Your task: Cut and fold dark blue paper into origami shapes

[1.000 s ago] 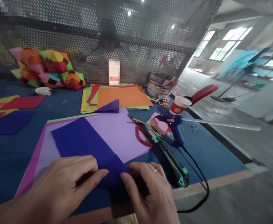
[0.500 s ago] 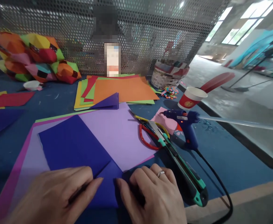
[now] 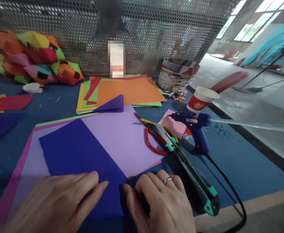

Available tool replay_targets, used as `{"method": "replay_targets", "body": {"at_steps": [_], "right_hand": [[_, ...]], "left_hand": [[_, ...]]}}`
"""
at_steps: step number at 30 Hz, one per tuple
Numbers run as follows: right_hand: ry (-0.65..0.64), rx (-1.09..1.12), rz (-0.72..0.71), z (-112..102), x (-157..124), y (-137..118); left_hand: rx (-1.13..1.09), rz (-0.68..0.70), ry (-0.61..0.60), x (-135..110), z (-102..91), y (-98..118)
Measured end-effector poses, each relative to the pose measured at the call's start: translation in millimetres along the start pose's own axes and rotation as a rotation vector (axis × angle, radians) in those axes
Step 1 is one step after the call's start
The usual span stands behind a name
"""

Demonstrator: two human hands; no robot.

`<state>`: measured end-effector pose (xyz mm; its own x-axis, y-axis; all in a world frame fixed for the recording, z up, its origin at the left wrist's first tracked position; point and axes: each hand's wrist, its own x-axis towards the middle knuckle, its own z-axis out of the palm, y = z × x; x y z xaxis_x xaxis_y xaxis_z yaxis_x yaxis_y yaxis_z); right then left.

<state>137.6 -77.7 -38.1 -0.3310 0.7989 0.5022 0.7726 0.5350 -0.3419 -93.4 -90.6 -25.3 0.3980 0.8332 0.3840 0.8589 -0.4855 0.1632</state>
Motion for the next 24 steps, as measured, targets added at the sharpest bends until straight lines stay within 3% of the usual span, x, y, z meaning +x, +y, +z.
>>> {"method": "replay_targets", "body": {"at_steps": [5,9,12,16,20,24], "right_hand": [[0.002,-0.013,0.035,0.0,-0.4,-1.8],[0.016,0.004,0.014,-0.2,-0.1,-2.6],[0.012,0.005,0.055,-0.3,0.3,-4.4],[0.009,-0.007,0.043,-0.3,0.8,-4.2],[0.008,-0.004,0.004,0.0,1.0,-0.8],[0.003,-0.013,-0.009,-0.2,1.0,1.0]], "left_hand": [[0.066,0.046,-0.022,1.2,0.8,-2.3],[0.078,0.057,-0.026,-15.3,1.1,-8.1],[0.063,0.093,0.035,-29.6,3.5,-8.5],[0.071,0.288,0.142,-30.0,7.9,-4.5],[0.037,0.512,0.034,-19.4,3.8,-7.0],[-0.029,0.425,-0.06,-23.5,-1.0,-11.4]]}}
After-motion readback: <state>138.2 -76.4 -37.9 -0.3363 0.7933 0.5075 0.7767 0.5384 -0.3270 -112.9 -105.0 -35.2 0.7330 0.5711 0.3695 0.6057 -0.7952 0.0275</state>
